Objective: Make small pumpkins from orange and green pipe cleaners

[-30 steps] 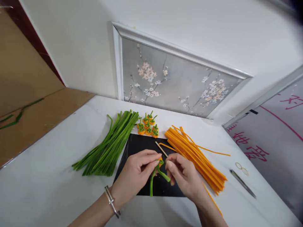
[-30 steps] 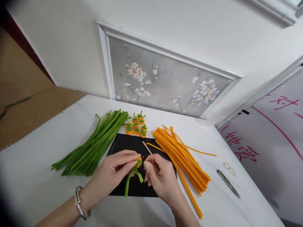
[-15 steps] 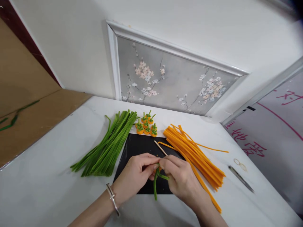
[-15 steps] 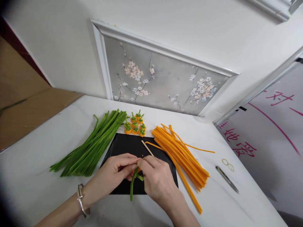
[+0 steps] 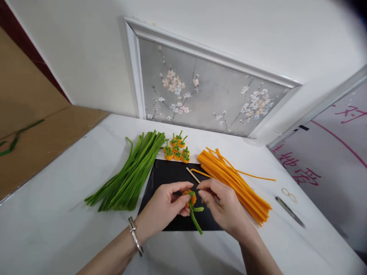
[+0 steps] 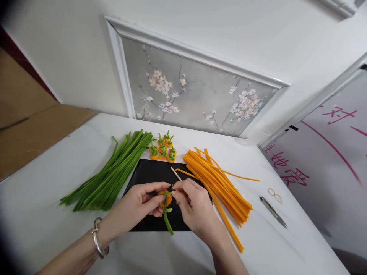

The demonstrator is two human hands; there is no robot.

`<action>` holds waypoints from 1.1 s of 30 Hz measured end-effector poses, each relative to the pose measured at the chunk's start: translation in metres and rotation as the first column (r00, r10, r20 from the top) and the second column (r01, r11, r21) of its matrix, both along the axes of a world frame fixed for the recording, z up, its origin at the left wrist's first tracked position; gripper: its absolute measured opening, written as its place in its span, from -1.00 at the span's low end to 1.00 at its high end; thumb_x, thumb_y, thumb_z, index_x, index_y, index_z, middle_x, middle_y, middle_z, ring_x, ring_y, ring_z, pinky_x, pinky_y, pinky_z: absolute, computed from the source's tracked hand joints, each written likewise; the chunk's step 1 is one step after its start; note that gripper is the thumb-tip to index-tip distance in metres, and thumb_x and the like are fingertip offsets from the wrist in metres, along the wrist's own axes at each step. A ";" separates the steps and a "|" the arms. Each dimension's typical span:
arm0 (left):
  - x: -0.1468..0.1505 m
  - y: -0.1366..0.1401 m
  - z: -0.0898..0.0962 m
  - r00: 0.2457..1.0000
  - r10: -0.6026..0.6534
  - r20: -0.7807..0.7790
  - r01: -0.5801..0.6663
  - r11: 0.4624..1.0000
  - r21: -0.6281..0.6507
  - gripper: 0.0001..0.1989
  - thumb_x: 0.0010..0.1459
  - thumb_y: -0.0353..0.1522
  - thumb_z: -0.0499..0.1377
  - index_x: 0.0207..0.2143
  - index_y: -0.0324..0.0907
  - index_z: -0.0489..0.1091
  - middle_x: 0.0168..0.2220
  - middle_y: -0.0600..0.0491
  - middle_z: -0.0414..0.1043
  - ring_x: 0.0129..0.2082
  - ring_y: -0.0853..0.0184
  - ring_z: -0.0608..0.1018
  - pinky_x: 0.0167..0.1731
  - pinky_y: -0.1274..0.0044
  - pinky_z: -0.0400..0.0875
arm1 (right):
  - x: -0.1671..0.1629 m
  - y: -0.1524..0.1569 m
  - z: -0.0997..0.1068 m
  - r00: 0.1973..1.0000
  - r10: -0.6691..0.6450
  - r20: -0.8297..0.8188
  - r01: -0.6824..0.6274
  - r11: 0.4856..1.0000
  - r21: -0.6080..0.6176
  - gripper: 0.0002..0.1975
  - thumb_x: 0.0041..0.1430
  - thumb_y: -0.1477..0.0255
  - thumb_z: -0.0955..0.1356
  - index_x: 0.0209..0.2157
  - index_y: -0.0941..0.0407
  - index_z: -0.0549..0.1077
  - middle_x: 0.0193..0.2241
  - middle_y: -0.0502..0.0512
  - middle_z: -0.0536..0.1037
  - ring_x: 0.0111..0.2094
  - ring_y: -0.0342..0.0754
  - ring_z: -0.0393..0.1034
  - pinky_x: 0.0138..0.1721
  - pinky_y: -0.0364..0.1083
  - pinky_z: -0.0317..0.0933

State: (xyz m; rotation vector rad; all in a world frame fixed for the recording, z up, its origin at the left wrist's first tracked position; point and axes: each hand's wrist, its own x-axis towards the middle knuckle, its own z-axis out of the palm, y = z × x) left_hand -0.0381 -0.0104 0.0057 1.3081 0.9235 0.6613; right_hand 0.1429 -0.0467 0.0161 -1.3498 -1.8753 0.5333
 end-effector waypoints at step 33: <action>0.005 -0.005 0.007 0.974 0.139 0.177 -0.121 0.987 -0.108 -0.77 0.07 -0.23 0.26 -0.32 -0.19 0.34 -0.35 0.12 0.40 -0.32 0.38 0.52 -0.25 0.43 0.55 | 0.008 -0.011 0.009 0.990 0.047 -0.133 -0.095 0.918 -0.384 -0.89 0.19 0.39 0.32 -0.36 0.12 0.46 -0.55 -0.05 0.43 -0.52 -0.18 0.24 -0.51 -0.21 0.09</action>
